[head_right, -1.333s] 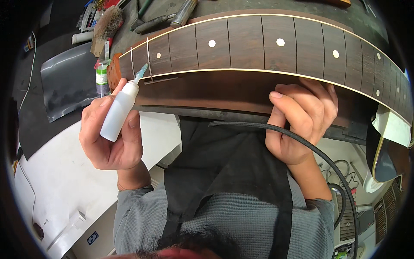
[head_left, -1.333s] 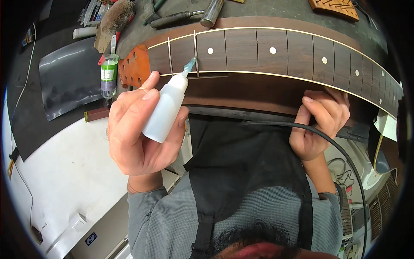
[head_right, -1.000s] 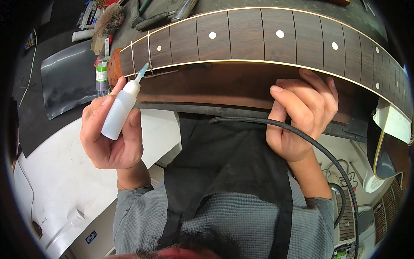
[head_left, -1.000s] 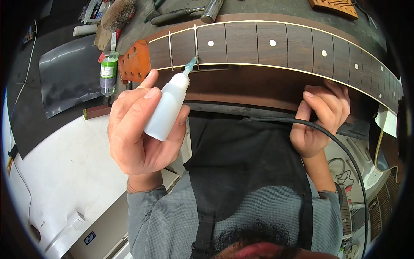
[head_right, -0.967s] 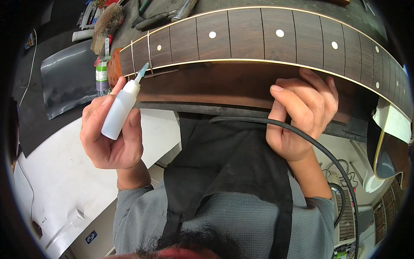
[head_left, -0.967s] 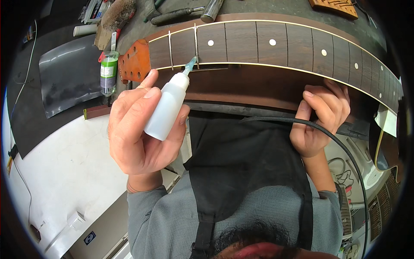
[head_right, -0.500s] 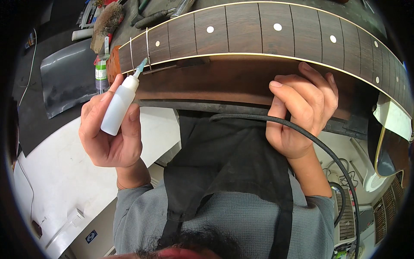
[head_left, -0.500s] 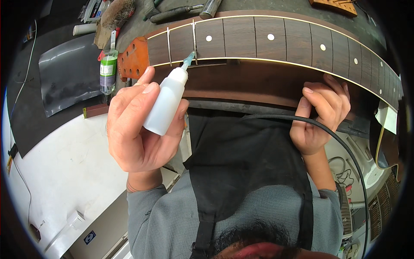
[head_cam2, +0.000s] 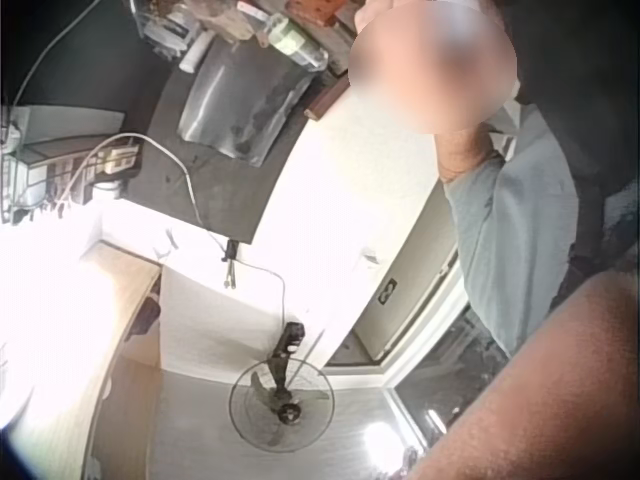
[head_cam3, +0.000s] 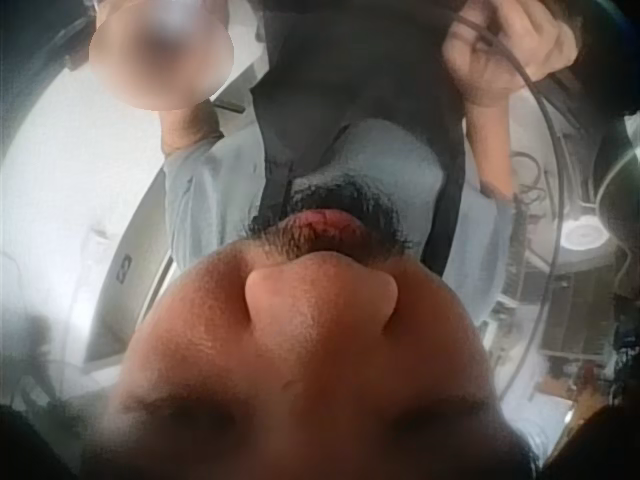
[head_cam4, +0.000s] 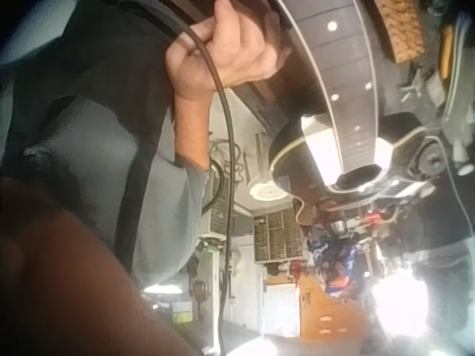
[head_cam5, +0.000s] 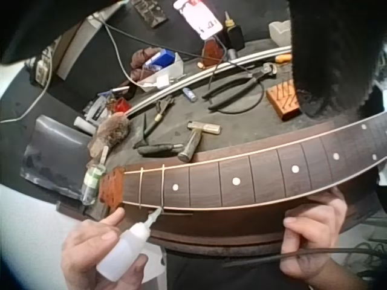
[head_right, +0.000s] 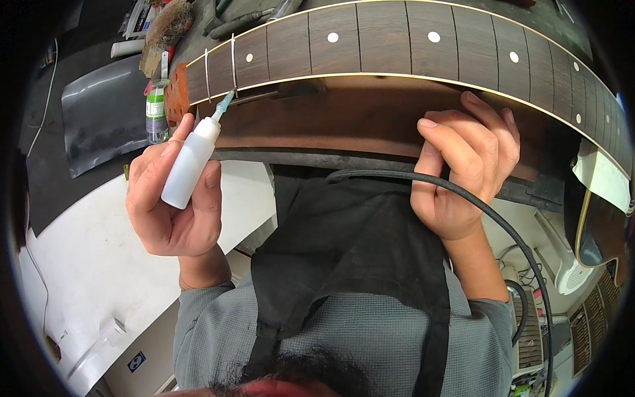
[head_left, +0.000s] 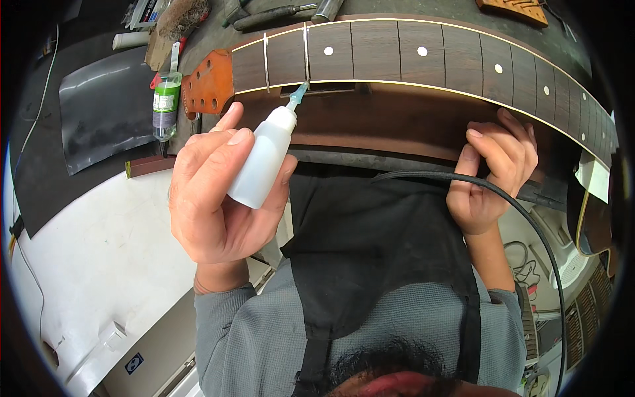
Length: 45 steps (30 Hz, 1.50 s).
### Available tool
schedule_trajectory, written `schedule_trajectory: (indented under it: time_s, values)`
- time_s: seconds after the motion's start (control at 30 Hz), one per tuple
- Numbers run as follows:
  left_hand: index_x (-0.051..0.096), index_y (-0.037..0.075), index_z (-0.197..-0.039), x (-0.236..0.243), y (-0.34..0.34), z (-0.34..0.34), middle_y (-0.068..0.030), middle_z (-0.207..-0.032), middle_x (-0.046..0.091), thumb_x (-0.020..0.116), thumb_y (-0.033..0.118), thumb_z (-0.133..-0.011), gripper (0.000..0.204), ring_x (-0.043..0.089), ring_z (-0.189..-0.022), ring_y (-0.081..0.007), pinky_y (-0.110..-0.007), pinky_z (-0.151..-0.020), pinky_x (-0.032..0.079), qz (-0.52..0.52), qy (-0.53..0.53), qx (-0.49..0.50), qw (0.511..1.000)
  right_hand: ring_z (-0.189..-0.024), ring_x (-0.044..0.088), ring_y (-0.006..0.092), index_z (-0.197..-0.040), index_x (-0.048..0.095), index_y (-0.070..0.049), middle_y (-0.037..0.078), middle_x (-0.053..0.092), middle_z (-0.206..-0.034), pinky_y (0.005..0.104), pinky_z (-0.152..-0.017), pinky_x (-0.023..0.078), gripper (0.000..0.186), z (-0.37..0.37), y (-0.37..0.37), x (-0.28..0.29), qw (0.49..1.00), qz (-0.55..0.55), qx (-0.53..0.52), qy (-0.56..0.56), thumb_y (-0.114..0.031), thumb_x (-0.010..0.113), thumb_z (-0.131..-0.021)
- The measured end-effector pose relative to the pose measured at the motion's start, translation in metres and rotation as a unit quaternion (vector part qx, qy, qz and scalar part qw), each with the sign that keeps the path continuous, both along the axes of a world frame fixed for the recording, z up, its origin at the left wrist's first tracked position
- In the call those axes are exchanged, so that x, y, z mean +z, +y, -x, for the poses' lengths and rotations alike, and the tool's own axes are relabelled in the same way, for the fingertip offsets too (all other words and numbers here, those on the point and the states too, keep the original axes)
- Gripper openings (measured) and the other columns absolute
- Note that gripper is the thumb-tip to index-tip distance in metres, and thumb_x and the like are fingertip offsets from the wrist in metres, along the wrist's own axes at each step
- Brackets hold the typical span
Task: The person installs frets onto a guitar neck by applying glue to the slots, inserting the fret wire, and tapping it into place with a hammer and a specialized fret hammer. The person works sequentially along the fretboard, ensuring each fret is flush with the fretboard surface.
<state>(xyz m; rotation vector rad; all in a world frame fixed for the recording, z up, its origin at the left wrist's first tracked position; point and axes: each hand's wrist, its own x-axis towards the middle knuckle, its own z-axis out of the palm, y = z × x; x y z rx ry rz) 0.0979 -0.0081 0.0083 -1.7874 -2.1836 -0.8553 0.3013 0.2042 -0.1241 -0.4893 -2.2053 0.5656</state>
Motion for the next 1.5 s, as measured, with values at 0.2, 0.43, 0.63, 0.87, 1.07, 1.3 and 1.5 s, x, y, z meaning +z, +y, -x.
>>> schedule_trajectory:
  time_s: [0.2, 0.43, 0.63, 0.87, 1.07, 1.3, 1.5]
  values:
    - [0.055, -0.007, -0.130, -0.002, -0.007, 0.003, -0.0224, -0.110, 0.066, 0.079, 0.009, -0.099, 0.043, 0.071, -0.095, -0.0295, -0.061, -0.098, 0.065, -0.067, -0.053, 0.006, 0.996, -0.125, 0.066, 0.0311, -0.119, 0.070, -0.017, 0.002, 0.076, -0.109, 0.0524, -0.121, 0.035, 0.040, 0.002, -0.001, 0.001, 1.000, -0.002, -0.001, -0.003, 0.005, 0.071, -0.086]
    - [0.050, 0.001, -0.137, -0.012, -0.010, 0.014, -0.0250, -0.120, 0.069, 0.061, 0.012, -0.107, 0.034, 0.076, -0.100, -0.0373, -0.067, -0.115, 0.050, -0.236, -0.336, 0.070, 0.909, -0.124, 0.064, 0.0317, -0.118, 0.069, -0.015, 0.003, 0.075, -0.109, 0.0539, -0.118, 0.038, 0.040, 0.005, -0.003, 0.002, 1.000, -0.011, -0.003, -0.001, 0.006, 0.070, -0.085]
    - [0.049, 0.003, -0.134, -0.030, -0.011, 0.035, -0.0249, -0.119, 0.074, 0.067, 0.003, -0.102, 0.036, 0.075, -0.109, -0.0390, -0.057, -0.108, 0.056, -0.315, -0.464, 0.040, 0.827, -0.123, 0.062, 0.0325, -0.115, 0.068, -0.012, 0.005, 0.073, -0.112, 0.0536, -0.117, 0.039, 0.038, 0.009, -0.007, 0.003, 0.999, -0.034, -0.022, -0.019, 0.008, 0.069, -0.083]
    - [0.050, 0.004, -0.135, -0.050, -0.012, 0.053, -0.0250, -0.119, 0.072, 0.066, 0.011, -0.105, 0.034, 0.075, -0.109, -0.0368, -0.062, -0.117, 0.049, -0.323, -0.413, 0.034, 0.851, -0.126, 0.060, 0.0360, -0.115, 0.068, -0.009, 0.010, 0.070, -0.119, 0.0528, -0.116, 0.040, 0.037, 0.016, -0.011, 0.005, 0.995, -0.051, -0.056, -0.058, 0.007, 0.067, -0.082]
    - [0.053, -0.001, -0.132, -0.057, -0.008, 0.064, -0.0181, -0.114, 0.072, 0.079, 0.003, -0.096, 0.045, 0.073, -0.107, -0.0274, -0.055, -0.116, 0.049, -0.301, -0.377, -0.026, 0.876, -0.130, 0.057, 0.0380, -0.113, 0.070, -0.009, 0.010, 0.069, -0.124, 0.0511, -0.113, 0.039, 0.036, 0.021, -0.015, 0.007, 0.991, -0.061, -0.085, -0.088, 0.007, 0.068, -0.080]
    - [0.064, -0.002, -0.124, -0.050, 0.002, 0.076, -0.0127, -0.108, 0.074, 0.088, 0.003, -0.087, 0.044, 0.068, -0.098, -0.0233, -0.048, -0.108, 0.049, -0.221, -0.263, -0.052, 0.937, -0.130, 0.057, 0.0381, -0.114, 0.071, -0.010, 0.011, 0.069, -0.125, 0.0510, -0.112, 0.040, 0.036, 0.022, -0.015, 0.005, 0.988, -0.070, -0.097, -0.098, 0.006, 0.069, -0.081]
    - [0.066, -0.003, -0.122, -0.039, 0.007, 0.077, -0.0115, -0.107, 0.073, 0.087, 0.000, -0.085, 0.043, 0.067, -0.096, -0.0243, -0.050, -0.108, 0.049, -0.171, -0.213, -0.045, 0.961, -0.128, 0.057, 0.0377, -0.115, 0.072, -0.011, 0.010, 0.069, -0.126, 0.0512, -0.112, 0.039, 0.036, 0.021, -0.013, 0.001, 0.989, -0.066, -0.093, -0.095, 0.004, 0.071, -0.082]
